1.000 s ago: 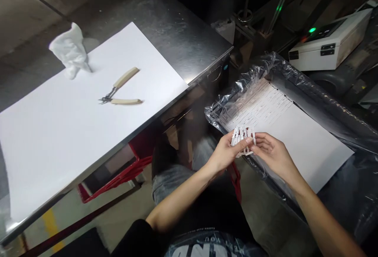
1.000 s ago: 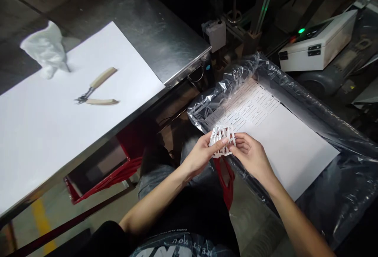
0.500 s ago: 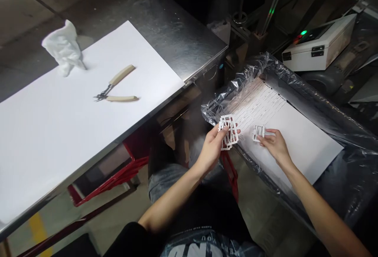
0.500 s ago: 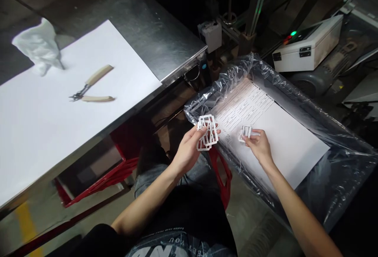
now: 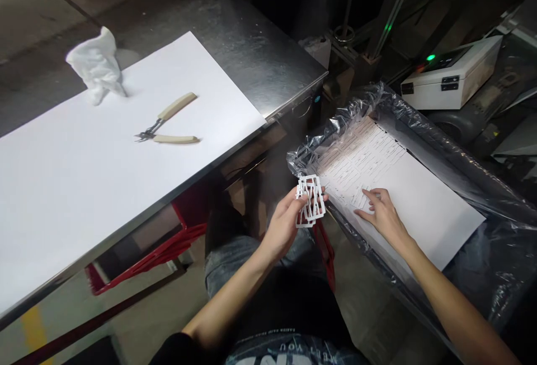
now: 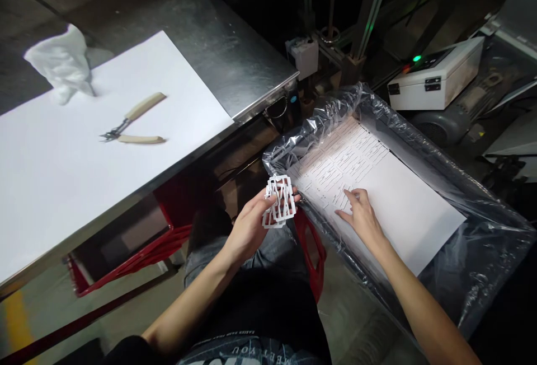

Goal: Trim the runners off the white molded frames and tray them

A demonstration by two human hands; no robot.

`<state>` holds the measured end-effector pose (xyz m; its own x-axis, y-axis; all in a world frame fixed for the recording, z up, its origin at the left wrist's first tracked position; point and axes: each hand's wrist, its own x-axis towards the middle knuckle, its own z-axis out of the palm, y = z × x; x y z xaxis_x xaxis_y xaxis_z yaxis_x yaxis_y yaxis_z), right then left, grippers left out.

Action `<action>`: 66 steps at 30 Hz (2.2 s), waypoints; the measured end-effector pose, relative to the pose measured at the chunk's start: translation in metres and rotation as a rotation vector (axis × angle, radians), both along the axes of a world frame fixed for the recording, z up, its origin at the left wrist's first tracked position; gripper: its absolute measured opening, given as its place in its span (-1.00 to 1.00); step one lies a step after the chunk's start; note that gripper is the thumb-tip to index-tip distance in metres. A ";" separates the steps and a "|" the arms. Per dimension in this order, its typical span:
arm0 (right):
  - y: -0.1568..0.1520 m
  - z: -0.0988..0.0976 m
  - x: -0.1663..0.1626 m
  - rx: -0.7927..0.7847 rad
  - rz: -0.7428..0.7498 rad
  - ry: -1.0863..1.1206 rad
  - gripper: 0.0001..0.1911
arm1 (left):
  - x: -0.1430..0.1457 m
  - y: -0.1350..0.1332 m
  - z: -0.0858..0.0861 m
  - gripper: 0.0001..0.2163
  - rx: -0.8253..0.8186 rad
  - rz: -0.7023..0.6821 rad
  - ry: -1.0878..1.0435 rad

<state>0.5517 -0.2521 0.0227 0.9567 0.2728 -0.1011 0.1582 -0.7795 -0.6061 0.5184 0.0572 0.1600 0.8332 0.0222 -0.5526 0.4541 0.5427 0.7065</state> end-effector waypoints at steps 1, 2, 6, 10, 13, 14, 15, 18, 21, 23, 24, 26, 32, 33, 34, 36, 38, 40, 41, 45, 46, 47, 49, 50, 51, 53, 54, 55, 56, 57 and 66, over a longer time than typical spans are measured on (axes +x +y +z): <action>0.000 -0.001 -0.001 -0.003 0.013 -0.018 -0.34 | -0.001 0.000 0.001 -0.55 -0.004 -0.005 -0.002; -0.001 -0.001 -0.001 -0.006 0.025 -0.038 -0.37 | -0.001 0.000 0.001 -0.55 -0.010 -0.010 -0.006; -0.001 -0.001 0.006 -0.035 0.061 -0.127 -0.48 | -0.003 -0.001 0.003 -0.52 -0.016 -0.032 0.005; 0.002 0.000 0.013 -0.077 0.058 -0.201 -0.48 | -0.006 0.000 0.004 -0.54 -0.061 -0.037 0.016; 0.006 0.002 0.014 -0.088 0.039 -0.216 -0.47 | -0.008 0.002 0.004 -0.45 -0.121 -0.051 0.006; 0.008 0.002 0.014 -0.087 0.032 -0.213 -0.46 | -0.009 0.003 0.004 -0.43 -0.130 -0.057 0.002; 0.009 0.002 0.014 -0.082 0.025 -0.209 -0.45 | -0.010 0.003 0.004 -0.43 -0.136 -0.061 -0.002; 0.012 0.005 0.018 -0.046 0.003 -0.188 -0.33 | -0.014 0.001 0.004 -0.45 -0.158 -0.069 -0.023; 0.020 0.020 0.019 0.029 -0.042 -0.160 -0.18 | -0.016 -0.001 0.003 -0.48 -0.183 -0.085 -0.026; 0.030 0.040 0.017 0.100 -0.089 -0.130 -0.16 | -0.016 -0.002 0.001 -0.50 -0.166 -0.138 -0.018; 0.036 0.052 0.014 0.149 -0.102 -0.100 -0.18 | -0.016 -0.002 0.000 -0.51 -0.149 -0.186 -0.021; 0.049 0.080 0.008 0.275 -0.084 0.010 -0.24 | -0.013 -0.003 -0.003 -0.50 -0.112 -0.309 -0.046; 0.071 0.144 -0.003 0.568 -0.167 0.163 -0.55 | 0.007 -0.011 -0.003 -0.48 0.001 -0.538 -0.237; 0.068 0.149 -0.005 0.602 -0.204 0.155 -0.57 | 0.011 -0.012 -0.002 -0.51 0.024 -0.553 -0.258; 0.063 0.153 -0.007 0.631 -0.237 0.154 -0.59 | 0.015 -0.013 -0.002 -0.54 0.049 -0.561 -0.275; 0.047 0.151 -0.011 0.661 -0.324 0.164 -0.56 | 0.023 -0.014 -0.002 -0.57 0.108 -0.542 -0.299; 0.027 0.135 -0.015 0.651 -0.439 0.169 -0.45 | 0.032 -0.014 -0.005 -0.58 0.192 -0.457 -0.315; 0.010 0.107 -0.018 0.619 -0.531 0.182 -0.29 | 0.040 -0.013 -0.010 -0.62 0.336 -0.360 -0.339; 0.003 0.089 -0.021 0.603 -0.548 0.207 -0.20 | 0.044 -0.012 -0.012 -0.65 0.417 -0.328 -0.354; -0.012 0.033 -0.039 0.470 -0.486 0.302 -0.20 | 0.055 -0.008 -0.021 -0.75 0.597 -0.311 -0.412; -0.014 0.026 -0.045 0.421 -0.445 0.310 -0.26 | 0.057 -0.007 -0.022 -0.75 0.603 -0.317 -0.421; -0.016 0.022 -0.051 0.370 -0.396 0.312 -0.32 | 0.058 -0.007 -0.022 -0.75 0.610 -0.323 -0.428; -0.021 0.020 -0.061 0.284 -0.292 0.302 -0.41 | 0.058 -0.008 -0.024 -0.74 0.617 -0.338 -0.434; -0.022 0.020 -0.064 0.256 -0.240 0.297 -0.45 | 0.058 -0.008 -0.025 -0.74 0.618 -0.350 -0.433; -0.023 0.019 -0.066 0.237 -0.192 0.292 -0.47 | 0.059 -0.010 -0.026 -0.73 0.617 -0.365 -0.430; -0.023 0.013 -0.067 0.220 -0.109 0.283 -0.51 | 0.060 -0.012 -0.029 -0.71 0.617 -0.409 -0.426; -0.022 0.008 -0.067 0.216 -0.078 0.277 -0.53 | 0.061 -0.014 -0.030 -0.71 0.619 -0.438 -0.423; -0.020 0.002 -0.066 0.215 -0.056 0.269 -0.54 | 0.063 -0.014 -0.031 -0.70 0.624 -0.469 -0.422; -0.018 -0.003 -0.065 0.216 -0.043 0.262 -0.55 | 0.064 -0.015 -0.031 -0.70 0.631 -0.501 -0.421; -0.016 -0.008 -0.065 0.221 -0.035 0.256 -0.56 | 0.066 -0.015 -0.031 -0.71 0.640 -0.533 -0.421; -0.012 0.015 -0.049 0.418 -0.111 0.262 -0.36 | 0.082 -0.048 -0.036 -0.77 0.692 -0.851 -0.488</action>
<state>0.5023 -0.2641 0.0373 0.9395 0.2393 -0.2452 -0.1108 -0.4652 -0.8783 0.6006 0.0092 0.1245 0.8428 -0.4695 -0.2631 0.0866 -0.3642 0.9273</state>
